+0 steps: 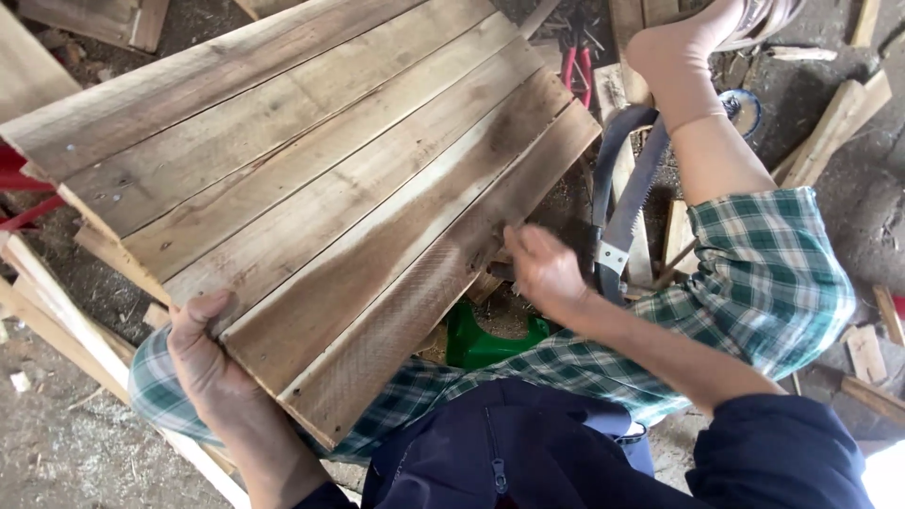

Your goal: A person is manually sanding a wooden panel made of several slats using a piece of sandpaper in a workshop environment.

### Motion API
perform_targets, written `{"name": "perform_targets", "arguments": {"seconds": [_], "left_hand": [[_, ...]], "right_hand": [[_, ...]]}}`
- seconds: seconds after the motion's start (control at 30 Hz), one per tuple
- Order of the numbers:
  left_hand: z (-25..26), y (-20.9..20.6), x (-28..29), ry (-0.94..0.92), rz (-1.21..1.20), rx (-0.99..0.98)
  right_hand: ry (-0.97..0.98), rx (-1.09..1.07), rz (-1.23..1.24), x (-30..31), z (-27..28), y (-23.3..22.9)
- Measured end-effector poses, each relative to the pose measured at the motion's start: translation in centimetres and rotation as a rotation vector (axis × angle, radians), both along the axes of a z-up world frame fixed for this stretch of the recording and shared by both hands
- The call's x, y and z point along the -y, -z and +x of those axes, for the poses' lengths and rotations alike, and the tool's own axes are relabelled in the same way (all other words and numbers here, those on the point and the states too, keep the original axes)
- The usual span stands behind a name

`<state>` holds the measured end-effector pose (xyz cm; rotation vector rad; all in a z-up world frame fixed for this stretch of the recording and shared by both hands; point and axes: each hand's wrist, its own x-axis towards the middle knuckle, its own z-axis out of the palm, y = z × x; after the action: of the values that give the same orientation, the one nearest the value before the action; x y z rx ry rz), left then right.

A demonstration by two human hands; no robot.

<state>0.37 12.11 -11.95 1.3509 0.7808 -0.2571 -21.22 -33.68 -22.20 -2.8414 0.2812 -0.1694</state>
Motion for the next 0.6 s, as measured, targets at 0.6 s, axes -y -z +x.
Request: {"name": "perform_targets", "arguments": {"seconds": [0.6], "left_hand": [[-1.0, -9.4, 9.9, -0.026, -0.097, 0.050]], "right_hand": [[-0.052, 0.019, -0.490, 7.1, 7.1, 9.1]]}}
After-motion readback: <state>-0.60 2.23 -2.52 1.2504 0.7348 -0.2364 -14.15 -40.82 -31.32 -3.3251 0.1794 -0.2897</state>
